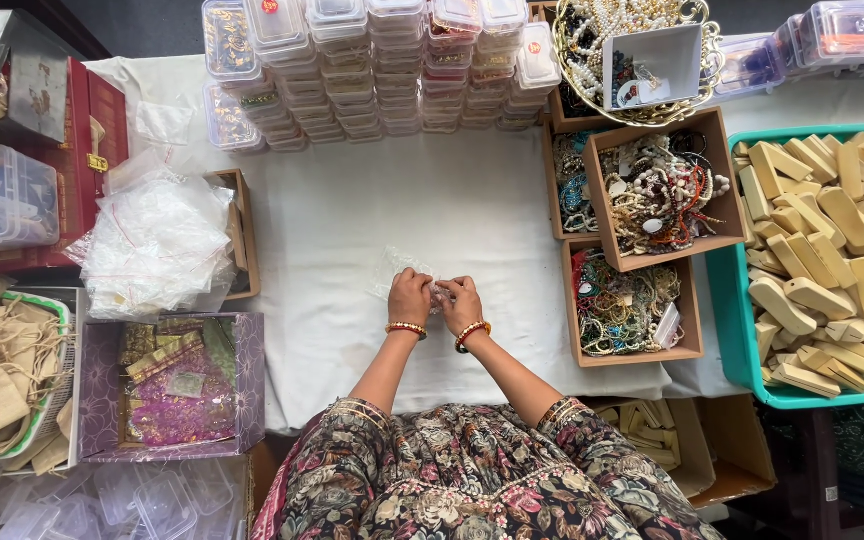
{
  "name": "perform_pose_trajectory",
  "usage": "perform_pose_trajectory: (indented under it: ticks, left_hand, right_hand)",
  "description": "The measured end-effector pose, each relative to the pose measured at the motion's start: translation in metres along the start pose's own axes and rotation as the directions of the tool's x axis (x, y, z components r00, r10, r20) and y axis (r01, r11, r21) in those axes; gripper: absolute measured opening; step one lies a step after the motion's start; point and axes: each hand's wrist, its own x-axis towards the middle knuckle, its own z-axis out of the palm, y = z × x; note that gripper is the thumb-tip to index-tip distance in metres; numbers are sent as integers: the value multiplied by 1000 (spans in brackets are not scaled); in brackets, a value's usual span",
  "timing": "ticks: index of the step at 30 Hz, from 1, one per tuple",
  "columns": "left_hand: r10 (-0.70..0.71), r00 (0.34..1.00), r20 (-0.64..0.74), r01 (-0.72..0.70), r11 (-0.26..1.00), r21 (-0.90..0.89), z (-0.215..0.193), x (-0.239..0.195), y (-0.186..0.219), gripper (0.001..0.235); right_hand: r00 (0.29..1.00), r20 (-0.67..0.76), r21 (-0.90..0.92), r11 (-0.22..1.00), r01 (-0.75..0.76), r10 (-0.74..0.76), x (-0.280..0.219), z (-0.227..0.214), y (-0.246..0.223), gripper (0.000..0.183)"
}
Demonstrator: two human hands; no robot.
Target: The person places a small beaded item into a clear plastic bag and ties it shut. They then place the bagged item into a small beige cloth pouch and tie the pouch closed. Finally, they place the pouch into a small clear plastic container and stack it with other containers.
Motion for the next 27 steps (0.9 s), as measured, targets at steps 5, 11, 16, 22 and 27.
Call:
perform_pose_trajectory:
  ticks: [5,11,16,22,27]
  left_hand:
    - [46,999,-10,-46,999,-20,-4,-2,0,13]
    - [52,998,-40,-54,996,-71,-20,-1,9,12]
    - [43,998,-38,-45,997,-54,-17,-4,7,12]
    - [29,999,-36,-30,999,-44,-21,1,6,13]
    - [51,999,16,-50,996,-74,-18,0,5,11]
  right_hand:
    - [990,-50,151,981,-122,131,17,18,23,19]
    - [907,17,258,875,-410,420,24,7,-6,10]
    - [942,-14,359,881,-308,335,26,17,8,6]
    - [971,-35,730,669,-137,236,28,39,51,36]
    - [946,-50,510,823,-251,319,37,43,40,26]
